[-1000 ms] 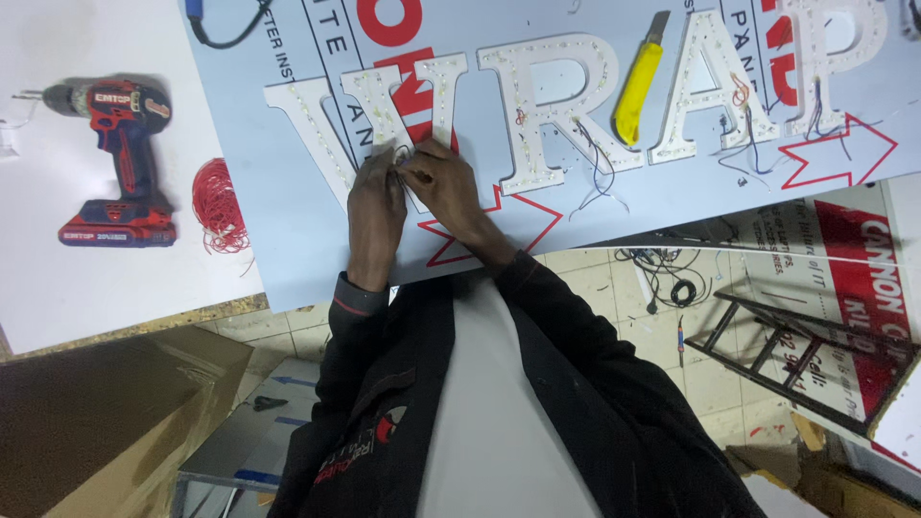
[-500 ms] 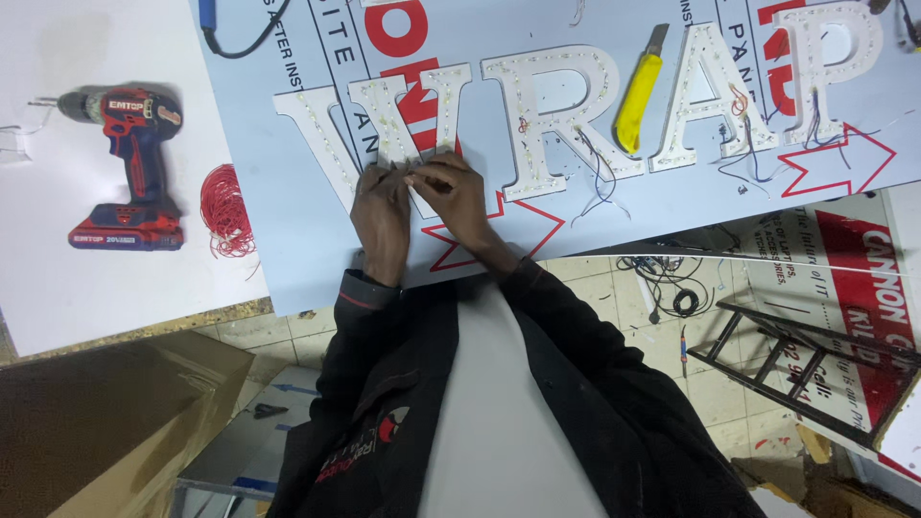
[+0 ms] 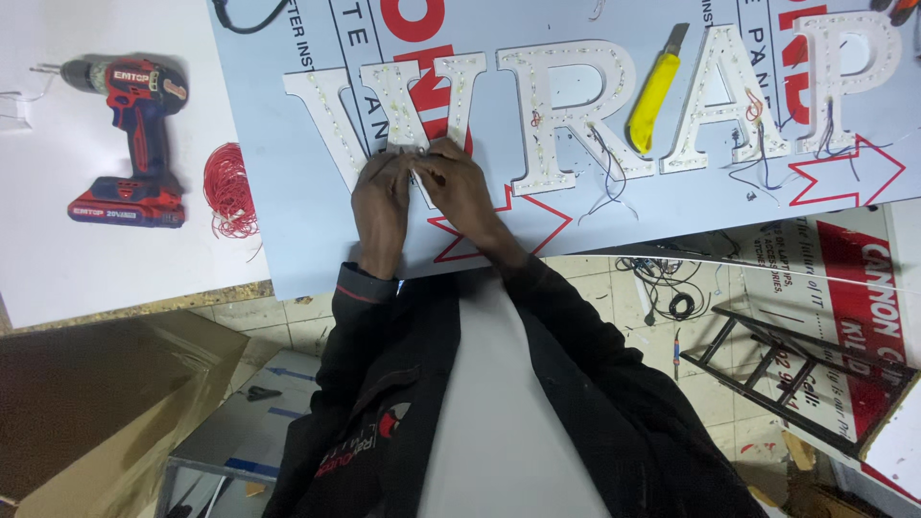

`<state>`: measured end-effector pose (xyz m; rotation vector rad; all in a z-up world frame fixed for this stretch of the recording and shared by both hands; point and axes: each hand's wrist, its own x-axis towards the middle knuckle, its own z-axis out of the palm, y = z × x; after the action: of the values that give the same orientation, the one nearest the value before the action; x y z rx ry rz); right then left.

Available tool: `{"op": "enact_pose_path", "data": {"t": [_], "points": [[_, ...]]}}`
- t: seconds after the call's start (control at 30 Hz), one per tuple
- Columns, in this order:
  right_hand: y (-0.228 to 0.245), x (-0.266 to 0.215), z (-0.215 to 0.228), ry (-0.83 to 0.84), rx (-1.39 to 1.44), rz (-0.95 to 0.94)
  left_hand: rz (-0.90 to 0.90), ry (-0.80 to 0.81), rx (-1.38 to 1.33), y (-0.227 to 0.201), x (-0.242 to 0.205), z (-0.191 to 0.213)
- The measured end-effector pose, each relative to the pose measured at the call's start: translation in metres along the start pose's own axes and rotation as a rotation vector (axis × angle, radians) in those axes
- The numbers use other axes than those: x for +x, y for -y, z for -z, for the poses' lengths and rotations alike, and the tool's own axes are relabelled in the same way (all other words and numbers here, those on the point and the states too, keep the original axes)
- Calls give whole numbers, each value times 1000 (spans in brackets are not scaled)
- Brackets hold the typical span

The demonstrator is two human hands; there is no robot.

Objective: The person uses a cordless drill to secure components on large white letters laid out on a workbench. They then proceed to strip and twist small electrical wires by hand, connecting them to the letter structures.

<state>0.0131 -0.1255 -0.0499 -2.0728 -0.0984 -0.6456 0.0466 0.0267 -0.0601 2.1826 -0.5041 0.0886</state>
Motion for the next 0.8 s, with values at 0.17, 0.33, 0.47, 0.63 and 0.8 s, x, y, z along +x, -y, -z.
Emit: {"op": "enact_pose_path", "data": {"t": [0.17, 0.33, 0.47, 0.63, 0.8], "points": [[-4, -14, 13, -79, 118, -111, 132, 16, -56, -3, -2, -11], [0, 1, 15, -39, 101, 8, 45, -32, 108, -9, -4, -14], [-31, -2, 9, 90, 2, 26, 20, -42, 100, -10, -2, -3], [-32, 11, 13, 256, 21, 6, 48, -89, 6, -4, -2, -6], [-37, 0, 18, 148, 152, 8, 38, -76, 97, 9, 1, -17]]}}
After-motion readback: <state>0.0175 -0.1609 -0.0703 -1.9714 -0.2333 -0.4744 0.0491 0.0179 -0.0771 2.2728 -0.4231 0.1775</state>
